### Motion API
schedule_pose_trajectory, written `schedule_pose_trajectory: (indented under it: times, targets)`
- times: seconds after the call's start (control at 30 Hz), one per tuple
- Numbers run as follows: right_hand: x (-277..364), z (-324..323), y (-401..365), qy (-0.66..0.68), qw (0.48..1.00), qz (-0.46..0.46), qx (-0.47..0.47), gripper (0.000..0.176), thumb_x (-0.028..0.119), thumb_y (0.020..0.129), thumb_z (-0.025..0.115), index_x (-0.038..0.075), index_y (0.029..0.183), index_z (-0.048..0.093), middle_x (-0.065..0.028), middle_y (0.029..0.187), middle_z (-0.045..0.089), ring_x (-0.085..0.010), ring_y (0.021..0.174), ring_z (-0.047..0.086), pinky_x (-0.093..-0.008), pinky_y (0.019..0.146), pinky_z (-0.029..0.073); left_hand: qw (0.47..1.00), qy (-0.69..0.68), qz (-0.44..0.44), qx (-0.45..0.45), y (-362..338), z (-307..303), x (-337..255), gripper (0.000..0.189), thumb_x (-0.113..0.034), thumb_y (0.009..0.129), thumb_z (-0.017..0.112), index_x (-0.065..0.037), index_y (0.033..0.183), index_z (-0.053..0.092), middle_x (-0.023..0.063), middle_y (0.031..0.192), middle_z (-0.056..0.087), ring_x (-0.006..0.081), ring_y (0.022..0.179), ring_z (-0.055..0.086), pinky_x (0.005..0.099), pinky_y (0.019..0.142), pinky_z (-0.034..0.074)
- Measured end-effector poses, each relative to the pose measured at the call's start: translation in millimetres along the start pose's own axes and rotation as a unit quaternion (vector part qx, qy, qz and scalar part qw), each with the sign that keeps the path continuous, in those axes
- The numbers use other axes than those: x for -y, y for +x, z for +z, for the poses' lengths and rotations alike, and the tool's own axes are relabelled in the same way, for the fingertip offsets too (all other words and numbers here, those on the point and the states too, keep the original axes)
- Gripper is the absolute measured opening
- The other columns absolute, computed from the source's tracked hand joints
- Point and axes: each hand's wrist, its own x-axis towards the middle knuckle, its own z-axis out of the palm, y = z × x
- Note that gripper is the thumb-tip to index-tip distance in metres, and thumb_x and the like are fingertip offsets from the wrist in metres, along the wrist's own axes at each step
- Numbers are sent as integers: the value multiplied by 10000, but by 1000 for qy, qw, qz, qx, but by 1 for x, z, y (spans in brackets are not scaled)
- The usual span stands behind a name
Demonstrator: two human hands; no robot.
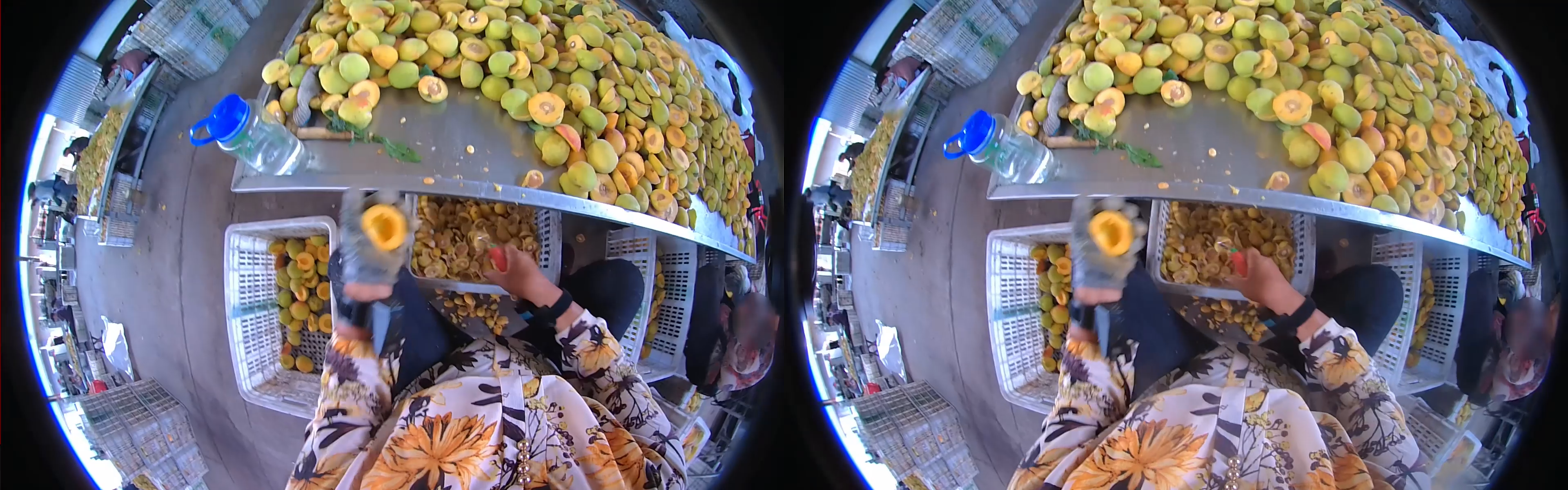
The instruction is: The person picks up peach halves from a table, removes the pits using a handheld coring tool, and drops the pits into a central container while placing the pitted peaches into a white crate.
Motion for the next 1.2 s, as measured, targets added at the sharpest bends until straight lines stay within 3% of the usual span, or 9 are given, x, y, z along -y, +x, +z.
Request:
schedule_pose_trajectory:
  times: [0.17, 0.27, 0.37, 0.57, 0.73, 0.87, 0.93, 1.03, 1.2]
  targets:
    - [9, -7, -3, -8, 995, 96, 18, 531, 291, 716, 630, -26, 1080, 410, -263, 886, 574, -406, 854, 566, -426, 750, 454, 926, 251, 219, -177, -57, -101, -82, 250, -251, 862, 549, -74, 1032, 593, 101, 950, 619, 265, 784, 608, 312, 679, 531]
    - [-2, 4, -2, 33, 997, 58, 32, 508, 263, 723, 615, -20, 1092, 410, -262, 865, 578, -412, 848, 566, -424, 745, 455, 332, 883, 238, -232, -58, -91, -118, 323, -303, 765, 653, -71, 989, 630, 107, 994, 615, 279, 907, 574, 343, 801, 454]
    - [1, 12, -4, 45, 998, 42, 26, 450, 218, 720, 609, -15, 1063, 433, -252, 784, 579, -422, 787, 566, -435, 696, 456, 508, 801, 252, -191, -6, -48, -123, 324, -310, 742, 651, -121, 1004, 626, 131, 1028, 601, 311, 954, 557, 389, 820, 437]
    - [13, 10, -19, 68, 994, -81, -35, 396, 172, 754, 612, 9, 1080, 457, -239, 730, 563, -396, 687, 569, -423, 573, 449, 266, 940, 154, -149, 148, 23, -100, 527, -444, 723, 627, -137, 1142, 531, 175, 999, 599, 313, 905, 586, 416, 766, 464]
    - [24, -10, -30, 56, 991, -101, -60, 441, 153, 770, 612, 66, 1169, 446, -200, 758, 582, -362, 695, 586, -420, 593, 463, 200, 967, 37, -154, 192, 22, -84, 674, -467, 682, 666, -124, 1220, 450, 139, 1025, 604, 279, 940, 591, 398, 787, 476]
    - [22, -14, -31, 93, 988, -83, -89, 500, 156, 771, 616, 73, 1218, 409, -206, 806, 593, -373, 719, 588, -408, 629, 473, 286, 941, 36, -176, 175, 18, -85, 581, -320, 688, 682, -132, 1194, 465, 111, 1026, 591, 255, 924, 599, 369, 746, 501]
    - [37, -20, -26, 133, 975, -76, -163, 514, 141, 766, 624, 52, 1217, 394, -199, 797, 593, -388, 715, 583, -403, 625, 471, 762, 616, 200, -31, 155, 0, -83, 486, -296, 747, 630, -111, 1170, 479, 89, 1021, 586, 221, 888, 600, 314, 685, 512]
    - [58, -35, -17, 162, 965, -103, -176, 481, 132, 760, 632, 31, 1170, 402, -197, 781, 588, -394, 700, 579, -401, 614, 466, 940, 314, 101, 83, 91, 39, -65, 427, -346, 832, 535, -90, 1168, 473, 77, 1017, 577, 206, 842, 597, 277, 627, 512]
    - [87, -48, -12, 177, 952, -170, -183, 398, 110, 743, 665, 6, 1069, 463, -173, 758, 576, -336, 653, 573, -350, 592, 457, 989, 64, -78, 110, 47, 43, -18, 437, -442, 870, 467, -93, 1132, 487, 125, 1025, 583, 253, 907, 587, 320, 646, 529]
